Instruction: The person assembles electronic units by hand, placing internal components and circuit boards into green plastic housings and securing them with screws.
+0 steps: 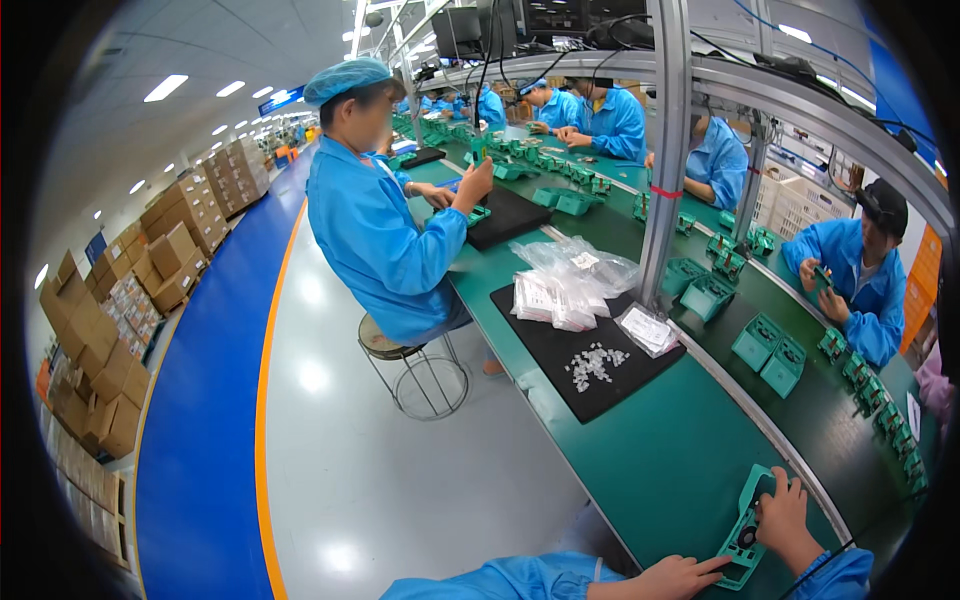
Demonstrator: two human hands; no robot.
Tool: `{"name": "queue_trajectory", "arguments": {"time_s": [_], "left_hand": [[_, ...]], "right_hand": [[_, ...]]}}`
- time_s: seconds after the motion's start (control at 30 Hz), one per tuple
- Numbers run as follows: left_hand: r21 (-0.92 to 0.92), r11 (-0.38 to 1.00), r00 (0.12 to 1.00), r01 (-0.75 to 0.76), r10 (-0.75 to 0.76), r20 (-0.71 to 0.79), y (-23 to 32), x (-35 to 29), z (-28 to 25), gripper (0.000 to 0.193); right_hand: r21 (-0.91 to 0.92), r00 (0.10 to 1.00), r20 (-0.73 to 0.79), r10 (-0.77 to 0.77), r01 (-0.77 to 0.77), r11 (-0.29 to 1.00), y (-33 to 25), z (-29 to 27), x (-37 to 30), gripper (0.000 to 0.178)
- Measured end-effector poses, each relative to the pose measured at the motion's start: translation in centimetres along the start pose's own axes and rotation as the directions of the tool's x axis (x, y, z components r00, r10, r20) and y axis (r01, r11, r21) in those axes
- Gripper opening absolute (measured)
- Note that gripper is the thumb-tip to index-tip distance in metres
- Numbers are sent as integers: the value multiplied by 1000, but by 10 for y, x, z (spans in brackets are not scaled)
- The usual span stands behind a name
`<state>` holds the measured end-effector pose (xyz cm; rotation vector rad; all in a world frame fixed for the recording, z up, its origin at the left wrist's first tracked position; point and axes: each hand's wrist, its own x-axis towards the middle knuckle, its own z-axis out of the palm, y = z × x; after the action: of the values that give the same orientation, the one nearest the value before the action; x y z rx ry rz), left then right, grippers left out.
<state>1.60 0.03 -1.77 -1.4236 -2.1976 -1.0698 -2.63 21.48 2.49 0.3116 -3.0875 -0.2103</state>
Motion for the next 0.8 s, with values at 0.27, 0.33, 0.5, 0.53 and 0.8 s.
{"name": "queue_trajectory", "arguments": {"time_s": [0.27,0.33,0.5,0.53,0.8], "left_hand": [[-16,1000,1000,-18,18,-17,4,-4,2,11],[-15,1000,1000,-13,13,-7,2,-6,0,10],[-25,1000,991,-10,13,132,-8,-11,13,23],[-13,1000,992,-6,8,128,-10,-5,5,20],[57,998,989,13,-21,149,-7,4,3,30]], "right_hand": [[85,997,-21,-76,77,993,11,2,-2,12],[133,989,-98,-115,127,983,9,-3,-4,8],[255,987,-147,-64,100,962,5,-13,0,5],[278,985,-167,-45,91,956,3,-13,3,5],[291,998,53,-47,29,956,17,-16,3,5]]}}
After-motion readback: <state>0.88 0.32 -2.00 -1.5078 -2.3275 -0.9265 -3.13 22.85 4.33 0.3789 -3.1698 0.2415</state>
